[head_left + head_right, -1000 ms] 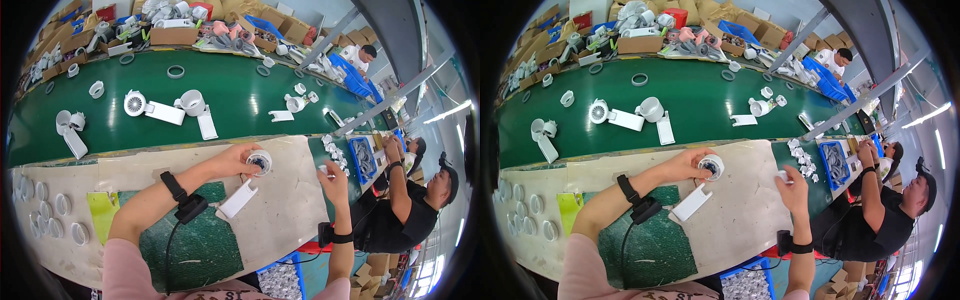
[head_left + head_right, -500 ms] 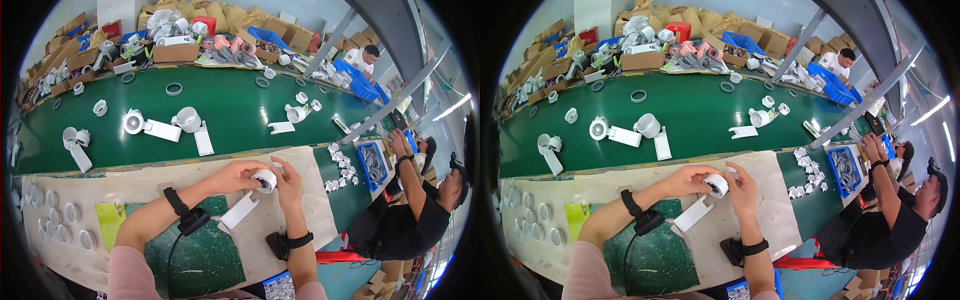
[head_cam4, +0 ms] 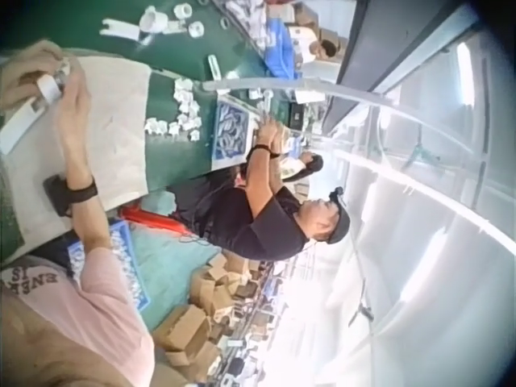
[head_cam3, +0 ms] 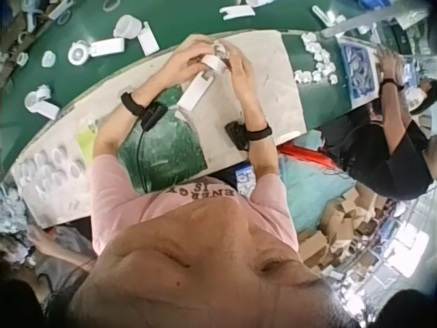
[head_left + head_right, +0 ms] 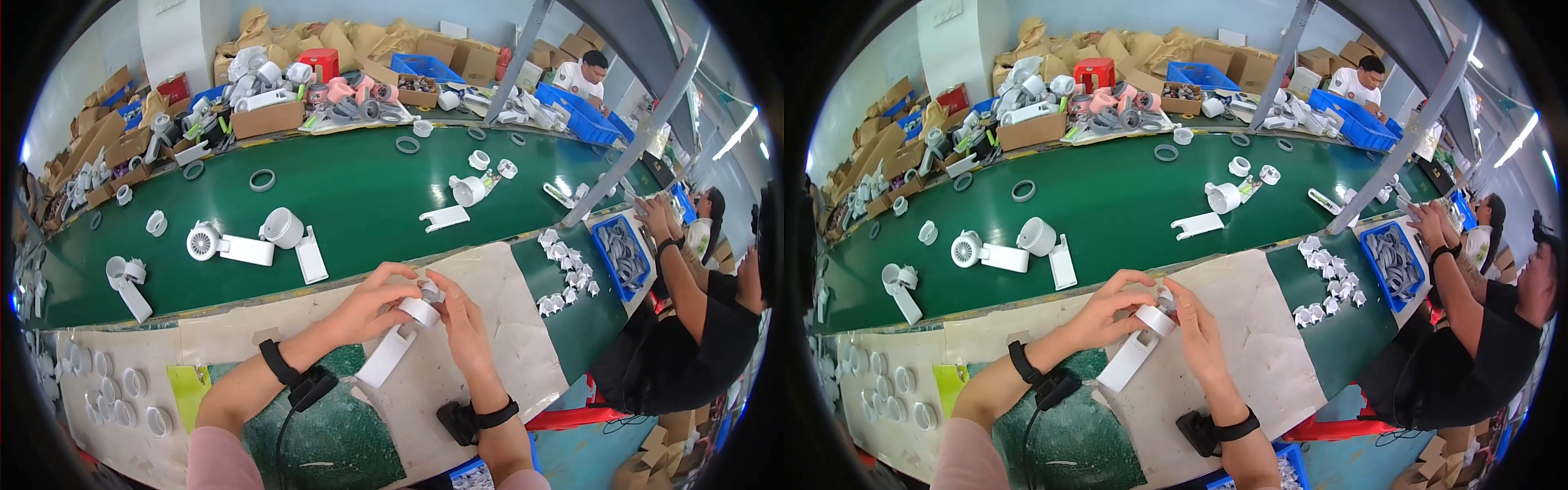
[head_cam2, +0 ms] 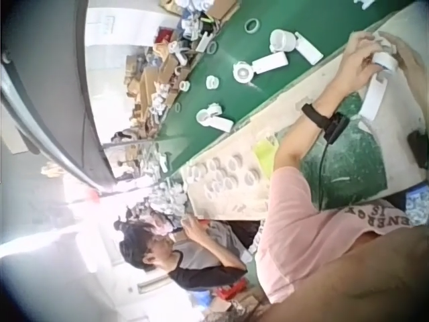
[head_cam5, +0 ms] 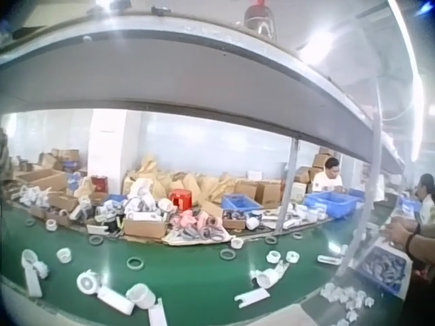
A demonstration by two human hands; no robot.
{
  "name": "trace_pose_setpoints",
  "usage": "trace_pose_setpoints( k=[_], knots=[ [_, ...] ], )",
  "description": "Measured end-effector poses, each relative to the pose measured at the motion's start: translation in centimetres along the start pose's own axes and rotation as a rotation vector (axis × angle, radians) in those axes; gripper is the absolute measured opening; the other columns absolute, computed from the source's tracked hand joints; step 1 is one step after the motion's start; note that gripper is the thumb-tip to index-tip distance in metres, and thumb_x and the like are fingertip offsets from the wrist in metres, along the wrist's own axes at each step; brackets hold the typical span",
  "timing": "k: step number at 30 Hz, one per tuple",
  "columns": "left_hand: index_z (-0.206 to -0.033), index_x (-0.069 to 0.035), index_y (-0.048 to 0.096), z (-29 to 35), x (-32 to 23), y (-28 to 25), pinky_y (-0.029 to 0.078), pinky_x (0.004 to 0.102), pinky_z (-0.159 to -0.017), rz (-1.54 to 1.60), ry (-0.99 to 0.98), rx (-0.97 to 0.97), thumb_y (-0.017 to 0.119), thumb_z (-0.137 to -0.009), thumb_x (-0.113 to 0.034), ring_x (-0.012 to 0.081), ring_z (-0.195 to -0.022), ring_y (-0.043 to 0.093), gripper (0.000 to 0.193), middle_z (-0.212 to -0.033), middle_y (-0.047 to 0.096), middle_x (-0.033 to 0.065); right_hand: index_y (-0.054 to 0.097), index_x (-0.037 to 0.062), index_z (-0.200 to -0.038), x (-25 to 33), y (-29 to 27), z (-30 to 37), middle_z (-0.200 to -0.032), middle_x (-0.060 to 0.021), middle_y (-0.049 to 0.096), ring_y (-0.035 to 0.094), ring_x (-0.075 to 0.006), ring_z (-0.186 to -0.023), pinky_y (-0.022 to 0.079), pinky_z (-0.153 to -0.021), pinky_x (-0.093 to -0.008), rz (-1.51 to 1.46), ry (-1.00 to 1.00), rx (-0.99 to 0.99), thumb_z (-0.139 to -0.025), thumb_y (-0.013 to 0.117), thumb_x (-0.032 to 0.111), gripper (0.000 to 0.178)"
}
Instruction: Assembling small white plastic fan or light housing components on a production line.
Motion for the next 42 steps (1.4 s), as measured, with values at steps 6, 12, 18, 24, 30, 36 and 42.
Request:
trace_pose_setpoints(
  k=[6, 12, 18, 24, 30, 36, 42],
  knots=[
    [-0.105, -0.007, 0.056, -0.2, -0.5, -0.1, 0.046, 0.0307, -0.079, -0.053, 0.041, -0.032, 0.064, -0.072, 0.001, 0.0218, -0.098, 0.052, 0.035, -0.119, 0.043, 0.0113, 0.049, 0.0001, -0.121, 1.8, 0.2, 0.4, -0.113, -0.0109, 0.054, 0.050, -0.0160, -0.101, 0.040, -0.087, -0.0283, 0.079, -0.070, 0.012, -0.097, 0.028, 0.037, 0.048],
    [-0.106, -0.004, 0.056, -0.3, -0.3, 0.0, 0.048, 0.0309, -0.081, -0.032, -0.024, -0.019, 0.063, -0.073, 0.002, 0.0228, -0.100, 0.055, 0.035, -0.120, 0.050, 0.0132, 0.050, -0.0011, -0.119, 2.7, 0.6, 0.5, -0.113, -0.0110, 0.054, 0.050, -0.0161, -0.101, 0.040, -0.088, -0.0277, 0.125, -0.092, 0.018, -0.097, 0.028, 0.034, 0.047],
    [-0.107, -0.004, 0.056, 0.0, -0.2, -0.2, 0.049, 0.0311, -0.080, -0.051, -0.023, -0.032, 0.064, -0.073, 0.001, 0.0225, -0.099, 0.057, 0.035, -0.119, 0.052, 0.0136, 0.050, -0.0003, -0.119, 2.4, 0.9, 0.5, -0.115, -0.0091, 0.054, 0.049, -0.0152, -0.102, 0.038, -0.087, -0.0267, 0.144, -0.111, 0.033, -0.097, 0.026, 0.035, 0.048],
    [-0.108, -0.004, 0.055, -0.6, 0.2, 0.8, 0.049, 0.0303, -0.081, -0.008, -0.046, -0.023, 0.064, -0.074, 0.002, 0.0210, -0.098, 0.057, 0.036, -0.118, 0.053, 0.0124, 0.050, -0.0034, -0.118, 3.0, -0.1, 0.7, -0.112, -0.0115, 0.055, 0.050, -0.0176, -0.103, 0.038, -0.089, -0.0280, 0.144, -0.153, 0.024, -0.097, 0.030, 0.032, 0.045],
    [-0.115, -0.005, 0.050, 1.0, 3.3, -0.3, 0.048, 0.0297, -0.082, 0.029, -0.101, -0.037, 0.062, -0.074, 0.004, 0.0185, -0.099, 0.055, 0.043, -0.120, 0.051, 0.0108, 0.049, -0.0026, -0.119, 1.9, 1.6, -0.2, -0.115, -0.0133, 0.054, 0.050, -0.0198, -0.106, 0.038, -0.091, -0.0300, 0.198, -0.164, 0.066, -0.094, 0.038, 0.024, 0.038],
    [-0.118, -0.005, 0.046, -2.5, 0.1, 2.5, 0.042, 0.0339, -0.085, 0.117, 0.171, -0.032, 0.059, -0.069, 0.002, 0.0257, -0.102, 0.052, 0.051, -0.109, 0.053, 0.0108, 0.035, 0.0008, -0.133, 3.9, -0.9, 1.5, -0.132, -0.0136, 0.041, 0.042, -0.0237, -0.119, 0.034, -0.096, -0.0342, 0.608, -0.182, 0.139, -0.082, 0.053, 0.022, 0.058],
    [-0.100, -0.006, 0.050, -0.8, 4.2, 1.9, 0.043, 0.0392, -0.065, 0.116, -0.022, -0.052, 0.066, -0.062, -0.006, 0.0280, -0.078, 0.054, 0.041, -0.084, 0.053, 0.0133, 0.043, -0.0079, -0.119, 4.0, 2.0, 1.2, -0.115, -0.0242, 0.051, 0.053, -0.0300, -0.104, 0.044, -0.086, -0.0366, 0.640, -0.277, 0.068, -0.083, 0.060, 0.010, 0.044]
  ],
)
Point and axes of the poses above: each hand's wrist, its own z-axis away from the middle knuckle, its own y-axis out of the palm, x = y × z, the point moved 10 cm from there along -z, towards the middle knuckle
